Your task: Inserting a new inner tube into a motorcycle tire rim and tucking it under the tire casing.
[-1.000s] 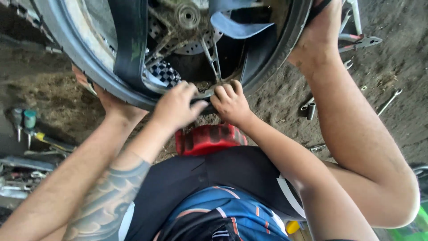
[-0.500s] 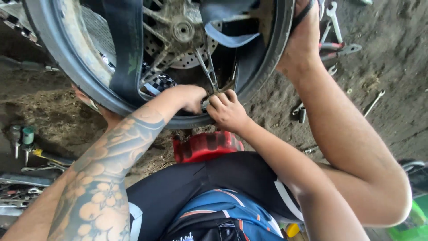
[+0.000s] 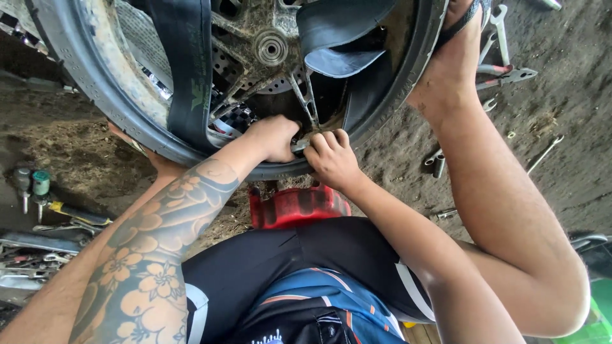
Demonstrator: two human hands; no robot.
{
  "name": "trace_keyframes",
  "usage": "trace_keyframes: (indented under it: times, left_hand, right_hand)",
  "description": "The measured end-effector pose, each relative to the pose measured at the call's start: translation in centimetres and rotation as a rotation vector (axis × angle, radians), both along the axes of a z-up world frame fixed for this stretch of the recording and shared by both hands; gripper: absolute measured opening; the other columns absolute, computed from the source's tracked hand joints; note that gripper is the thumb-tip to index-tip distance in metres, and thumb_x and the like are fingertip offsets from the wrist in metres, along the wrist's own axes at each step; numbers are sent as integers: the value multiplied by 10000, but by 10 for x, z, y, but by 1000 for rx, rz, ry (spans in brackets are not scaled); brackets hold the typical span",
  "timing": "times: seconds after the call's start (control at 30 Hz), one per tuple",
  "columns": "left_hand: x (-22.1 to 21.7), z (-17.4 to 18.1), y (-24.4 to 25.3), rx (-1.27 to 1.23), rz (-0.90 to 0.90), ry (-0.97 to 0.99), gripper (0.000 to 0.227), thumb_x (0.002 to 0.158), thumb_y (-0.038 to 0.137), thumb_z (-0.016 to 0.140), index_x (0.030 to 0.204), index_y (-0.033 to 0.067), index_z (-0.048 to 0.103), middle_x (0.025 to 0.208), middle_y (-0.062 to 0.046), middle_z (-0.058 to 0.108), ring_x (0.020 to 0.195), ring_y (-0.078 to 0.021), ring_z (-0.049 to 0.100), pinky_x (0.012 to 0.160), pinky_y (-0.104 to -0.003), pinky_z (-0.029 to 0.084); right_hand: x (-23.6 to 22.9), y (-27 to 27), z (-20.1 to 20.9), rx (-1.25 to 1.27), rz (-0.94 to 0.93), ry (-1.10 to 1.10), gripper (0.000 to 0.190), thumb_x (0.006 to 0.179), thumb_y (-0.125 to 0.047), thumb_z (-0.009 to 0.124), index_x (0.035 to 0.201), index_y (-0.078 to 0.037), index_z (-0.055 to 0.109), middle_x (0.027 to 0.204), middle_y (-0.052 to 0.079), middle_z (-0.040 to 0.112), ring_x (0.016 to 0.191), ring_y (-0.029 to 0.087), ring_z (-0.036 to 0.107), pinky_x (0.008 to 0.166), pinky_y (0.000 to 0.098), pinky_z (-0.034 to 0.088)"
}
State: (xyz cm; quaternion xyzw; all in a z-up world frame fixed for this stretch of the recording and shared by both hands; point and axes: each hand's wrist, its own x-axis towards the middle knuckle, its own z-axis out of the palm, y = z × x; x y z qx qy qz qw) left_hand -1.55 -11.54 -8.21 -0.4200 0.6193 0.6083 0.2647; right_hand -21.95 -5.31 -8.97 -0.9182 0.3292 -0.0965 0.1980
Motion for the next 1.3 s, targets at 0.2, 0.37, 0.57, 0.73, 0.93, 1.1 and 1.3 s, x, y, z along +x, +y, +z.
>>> trace_keyframes:
  times: [0.2, 0.37, 0.57, 0.73, 0.93, 1.1, 1.3]
  left_hand:
    - [-1, 7, 0, 21, 31, -66, 450, 698, 297, 726, 1082, 68, 770, 1032, -171, 759, 1055, -390, 723, 874, -519, 606]
    - [5, -1, 6, 40, 68, -6, 490, 698, 296, 740, 1107, 27, 757, 1063, -225, 753, 1075, -431, 712, 896, -552, 599]
    - [1, -14, 11, 59, 4, 75, 525, 682, 366, 754, 1081, 24, 757, 1069, -225, 753, 1093, -433, 704, 912, -555, 592]
    - [-3, -30, 23, -13, 26, 24, 451, 689, 332, 766, 1036, 44, 775, 972, -194, 758, 1006, -407, 732, 844, -522, 606]
    - [-2, -22, 17, 32, 34, 47, 523, 694, 392, 797, 1051, 12, 761, 982, -218, 750, 1031, -418, 720, 860, -532, 595]
    - [-4, -28, 16, 118, 1, 155, 565, 688, 419, 800, 1049, -13, 752, 1035, -237, 756, 1068, -431, 710, 886, -553, 593]
    - [-10, 11, -7, 108, -39, 133, 473, 718, 351, 736, 1055, 19, 740, 1062, -197, 760, 1089, -406, 709, 893, -533, 609]
  right_hand:
    - [2, 0, 2, 43, 6, 29, 168, 868, -251, 619, 782, -120, 560, 864, 84, 479, 776, 287, 511, 833, 456, 410]
    - [-4, 2, -7, 57, 31, 41, 172, 850, -259, 630, 779, -117, 562, 862, 84, 477, 761, 281, 523, 822, 443, 414]
    - [-9, 4, -11, 46, 73, 15, 192, 918, -269, 579, 795, -127, 542, 830, 71, 436, 731, 281, 500, 805, 432, 407]
    - [-11, 12, -16, 97, 86, 54, 188, 857, -277, 636, 805, -121, 543, 835, 55, 427, 731, 268, 512, 750, 418, 393]
    - [-15, 8, -15, 139, 139, 77, 407, 600, -325, 812, 855, -126, 565, 878, 59, 438, 781, 262, 527, 761, 424, 391]
    - [-12, 1, -3, 87, 122, 64, 209, 764, -243, 708, 827, -125, 548, 837, 51, 415, 736, 266, 511, 738, 395, 383]
    - [-2, -27, 40, 15, 110, -18, 147, 917, -103, 547, 771, -117, 533, 797, 68, 398, 664, 280, 485, 693, 394, 379]
